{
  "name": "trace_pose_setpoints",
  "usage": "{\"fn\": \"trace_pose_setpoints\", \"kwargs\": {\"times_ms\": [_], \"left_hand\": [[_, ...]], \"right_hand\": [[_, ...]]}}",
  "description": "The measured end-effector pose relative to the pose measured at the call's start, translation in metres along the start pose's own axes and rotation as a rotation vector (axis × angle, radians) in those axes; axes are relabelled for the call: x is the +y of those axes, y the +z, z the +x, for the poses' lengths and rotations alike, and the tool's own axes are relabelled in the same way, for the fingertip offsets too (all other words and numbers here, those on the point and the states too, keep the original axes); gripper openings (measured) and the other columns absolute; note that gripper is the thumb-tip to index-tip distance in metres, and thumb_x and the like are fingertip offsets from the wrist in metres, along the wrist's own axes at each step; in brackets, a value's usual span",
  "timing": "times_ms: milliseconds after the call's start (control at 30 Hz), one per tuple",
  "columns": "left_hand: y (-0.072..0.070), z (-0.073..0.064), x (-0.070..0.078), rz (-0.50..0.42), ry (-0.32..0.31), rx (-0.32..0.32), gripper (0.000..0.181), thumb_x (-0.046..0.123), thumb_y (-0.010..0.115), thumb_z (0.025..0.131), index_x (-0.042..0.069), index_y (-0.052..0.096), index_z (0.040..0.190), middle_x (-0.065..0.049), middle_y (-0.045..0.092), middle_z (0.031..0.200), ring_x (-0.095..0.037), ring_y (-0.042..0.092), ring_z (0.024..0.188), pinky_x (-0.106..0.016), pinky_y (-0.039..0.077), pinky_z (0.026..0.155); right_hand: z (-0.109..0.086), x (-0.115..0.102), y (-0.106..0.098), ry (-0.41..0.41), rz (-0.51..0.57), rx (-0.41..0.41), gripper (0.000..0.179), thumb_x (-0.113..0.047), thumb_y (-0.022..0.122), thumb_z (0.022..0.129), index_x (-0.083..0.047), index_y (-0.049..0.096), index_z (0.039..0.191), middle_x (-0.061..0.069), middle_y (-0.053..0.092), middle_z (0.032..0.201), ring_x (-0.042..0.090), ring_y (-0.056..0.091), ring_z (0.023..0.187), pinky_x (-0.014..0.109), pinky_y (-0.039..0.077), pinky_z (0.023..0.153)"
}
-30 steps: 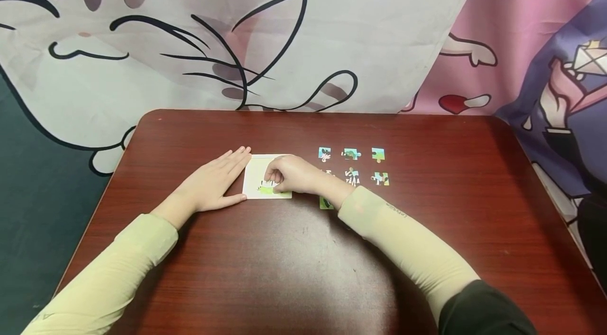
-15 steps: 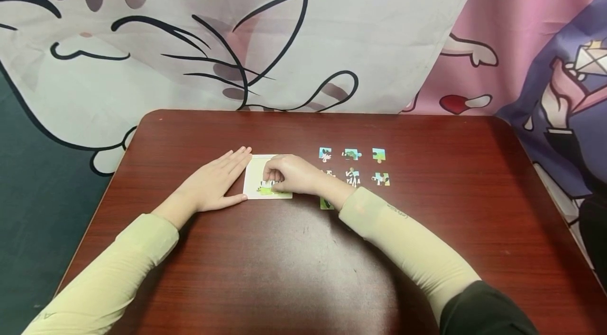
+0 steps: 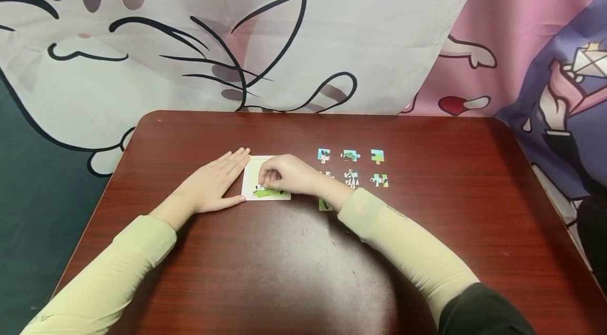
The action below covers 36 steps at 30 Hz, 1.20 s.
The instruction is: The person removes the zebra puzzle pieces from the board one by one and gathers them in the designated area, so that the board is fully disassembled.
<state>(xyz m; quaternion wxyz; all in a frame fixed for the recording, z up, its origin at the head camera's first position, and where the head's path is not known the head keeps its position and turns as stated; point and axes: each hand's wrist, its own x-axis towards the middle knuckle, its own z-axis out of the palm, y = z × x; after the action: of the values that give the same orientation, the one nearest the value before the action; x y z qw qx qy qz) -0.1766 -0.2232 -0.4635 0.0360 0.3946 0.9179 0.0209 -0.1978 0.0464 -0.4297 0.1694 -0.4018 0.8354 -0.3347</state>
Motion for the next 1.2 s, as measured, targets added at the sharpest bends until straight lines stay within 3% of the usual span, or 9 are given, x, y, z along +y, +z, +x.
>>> {"fn": "trace_pose_setpoints", "kwargs": {"times_ms": [400, 1200], "left_hand": [[0.0, -0.001, 0.0, 0.0, 0.0, 0.011, 0.098, 0.056, 0.064, 0.099, -0.006, 0.027, 0.165, -0.022, 0.025, 0.175, -0.036, 0.028, 0.163, -0.051, 0.027, 0.133], [0.003, 0.0, 0.0, -0.013, -0.007, 0.006, 0.098, 0.057, 0.062, 0.1, -0.004, 0.024, 0.167, -0.02, 0.022, 0.176, -0.035, 0.025, 0.164, -0.051, 0.027, 0.134]], "right_hand": [[-0.016, -0.003, -0.023, 0.022, -0.026, 0.042, 0.005, -0.006, 0.073, 0.097, -0.009, 0.077, 0.098, 0.002, 0.075, 0.095, 0.01, 0.068, 0.086, 0.014, 0.057, 0.08], [-0.091, 0.027, -0.061, 0.144, -0.008, 0.095, 0.009, -0.004, 0.077, 0.094, -0.012, 0.08, 0.096, -0.002, 0.075, 0.091, 0.01, 0.067, 0.082, 0.026, 0.062, 0.081]]}}
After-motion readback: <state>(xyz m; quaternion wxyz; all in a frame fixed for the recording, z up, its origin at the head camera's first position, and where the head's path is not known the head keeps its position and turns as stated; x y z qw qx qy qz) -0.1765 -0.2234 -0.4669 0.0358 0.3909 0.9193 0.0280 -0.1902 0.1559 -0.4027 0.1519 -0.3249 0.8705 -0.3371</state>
